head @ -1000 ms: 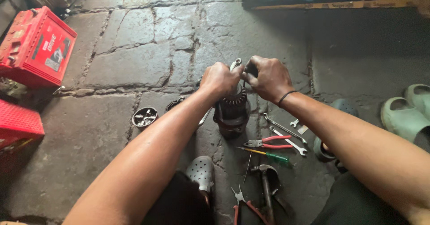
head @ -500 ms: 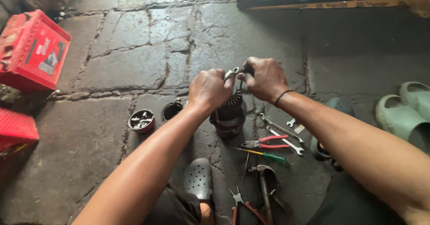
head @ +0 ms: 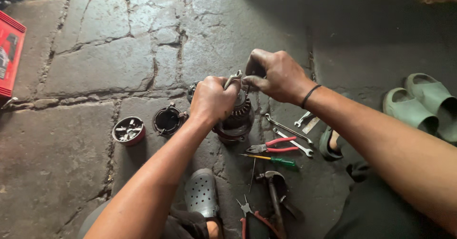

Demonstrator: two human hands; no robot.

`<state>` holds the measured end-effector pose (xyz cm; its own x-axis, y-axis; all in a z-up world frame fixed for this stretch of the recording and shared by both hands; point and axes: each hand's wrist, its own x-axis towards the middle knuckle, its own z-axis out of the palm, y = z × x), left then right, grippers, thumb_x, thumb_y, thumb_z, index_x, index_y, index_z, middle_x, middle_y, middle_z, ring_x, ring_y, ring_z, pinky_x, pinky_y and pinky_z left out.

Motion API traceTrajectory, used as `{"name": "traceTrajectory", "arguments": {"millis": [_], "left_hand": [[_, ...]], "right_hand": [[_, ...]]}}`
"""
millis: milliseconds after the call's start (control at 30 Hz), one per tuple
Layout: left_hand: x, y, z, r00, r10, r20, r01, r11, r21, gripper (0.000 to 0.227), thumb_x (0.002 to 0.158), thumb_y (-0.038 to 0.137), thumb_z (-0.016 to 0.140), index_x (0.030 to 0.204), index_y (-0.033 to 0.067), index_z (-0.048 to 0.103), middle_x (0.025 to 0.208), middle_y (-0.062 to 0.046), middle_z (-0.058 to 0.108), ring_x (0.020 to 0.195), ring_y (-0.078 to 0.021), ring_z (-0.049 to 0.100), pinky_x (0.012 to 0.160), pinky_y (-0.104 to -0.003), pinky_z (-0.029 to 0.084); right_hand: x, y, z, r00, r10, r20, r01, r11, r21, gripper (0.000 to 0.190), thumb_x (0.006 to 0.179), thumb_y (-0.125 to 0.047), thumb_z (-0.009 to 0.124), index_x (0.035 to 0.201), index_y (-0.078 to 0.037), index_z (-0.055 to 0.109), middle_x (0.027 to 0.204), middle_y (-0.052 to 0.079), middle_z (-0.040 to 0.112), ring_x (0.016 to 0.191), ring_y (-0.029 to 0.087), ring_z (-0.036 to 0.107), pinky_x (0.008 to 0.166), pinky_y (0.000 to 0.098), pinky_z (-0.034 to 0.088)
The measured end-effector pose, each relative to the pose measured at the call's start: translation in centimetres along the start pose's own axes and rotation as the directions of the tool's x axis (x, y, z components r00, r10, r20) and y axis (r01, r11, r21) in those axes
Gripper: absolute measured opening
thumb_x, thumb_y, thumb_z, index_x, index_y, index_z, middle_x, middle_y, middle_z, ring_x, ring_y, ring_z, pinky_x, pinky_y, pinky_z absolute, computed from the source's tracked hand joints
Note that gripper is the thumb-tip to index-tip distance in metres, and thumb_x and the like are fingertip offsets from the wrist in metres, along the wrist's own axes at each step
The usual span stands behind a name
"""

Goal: The person sits on a stone floor and uses a wrench to loosen and remove a nut from the top of a cylindrical motor component. They then use a metal rod and a hammer to tap the rod, likely to dislodge a part from the assembly.

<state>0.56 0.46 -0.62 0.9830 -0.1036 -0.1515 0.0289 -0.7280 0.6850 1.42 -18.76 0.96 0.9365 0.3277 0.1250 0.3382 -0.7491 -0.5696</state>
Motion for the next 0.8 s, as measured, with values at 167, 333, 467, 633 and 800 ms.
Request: {"name": "traceTrajectory", "arguments": {"millis": [167, 333, 467, 633, 800], "left_hand": [[0.3, -0.3, 0.1, 0.999, -0.032, 0.013, 0.032, 0.999, -0.028, 0.042, 0.088, 0.047, 0.060, 0.093, 0.0092, 0.079, 0.078, -0.024, 0.072, 0.079, -0.0386, 0.074, 0.075, -0.048, 0.056], [0.4, -0.4, 0.3, 0.998, -0.056, -0.008, 0.055, 0.990, -0.130, 0.040, 0.087, 0.044, 0.063, 0.097, 0.0084, 0.078, 0.078, -0.022, 0.074, 0.079, -0.0339, 0.076, 0.075, -0.044, 0.056], [0.9, -0.3, 0.9, 0.990, -0.072, -0.119, 0.050, 0.983, -0.176, 0.039, 0.084, 0.039, 0.072, 0.095, 0.0012, 0.074, 0.085, -0.020, 0.076, 0.083, -0.0308, 0.075, 0.077, -0.041, 0.055], [2.2, -0.6, 1.4, 0.988, -0.150, -0.038, 0.135, 0.956, -0.262, 0.031, 0.081, 0.032, 0.074, 0.097, 0.0055, 0.076, 0.086, -0.014, 0.079, 0.080, -0.0237, 0.077, 0.076, -0.037, 0.058], [2.6, -0.8, 1.7, 0.992, -0.119, -0.042, 0.108, 0.973, -0.205, 0.030, 0.081, 0.031, 0.074, 0.096, 0.0058, 0.078, 0.085, -0.014, 0.078, 0.080, -0.0228, 0.077, 0.077, -0.036, 0.057]], "right_hand": [[0.9, 0.0, 0.0, 0.998, -0.040, -0.047, 0.040, 0.999, -0.004, 0.022, 0.081, -0.024, 0.085, 0.090, -0.008, 0.074, 0.081, 0.011, 0.076, 0.072, 0.023, 0.075, 0.063, 0.0373, 0.056], [1.0, 0.0, 0.5, 0.996, -0.003, -0.085, 0.009, 0.998, 0.062, 0.017, 0.079, -0.020, 0.086, 0.088, -0.009, 0.078, 0.083, 0.010, 0.077, 0.071, 0.019, 0.076, 0.063, 0.0337, 0.057], [0.4, 0.0, 0.6, 0.987, -0.072, -0.145, 0.092, 0.987, 0.131, 0.011, 0.081, -0.008, 0.082, 0.092, -0.008, 0.079, 0.090, 0.009, 0.078, 0.079, 0.017, 0.078, 0.069, 0.0310, 0.061], [-0.5, 0.1, 0.5, 0.982, -0.079, -0.172, 0.114, 0.973, 0.203, 0.020, 0.084, 0.002, 0.074, 0.099, -0.009, 0.080, 0.098, 0.008, 0.079, 0.088, 0.017, 0.078, 0.077, 0.0304, 0.063], [-0.5, 0.3, 0.1, 0.994, -0.019, -0.112, 0.052, 0.953, 0.298, 0.020, 0.087, -0.001, 0.073, 0.106, -0.008, 0.072, 0.099, 0.006, 0.080, 0.094, 0.014, 0.078, 0.081, 0.0275, 0.064]]}}
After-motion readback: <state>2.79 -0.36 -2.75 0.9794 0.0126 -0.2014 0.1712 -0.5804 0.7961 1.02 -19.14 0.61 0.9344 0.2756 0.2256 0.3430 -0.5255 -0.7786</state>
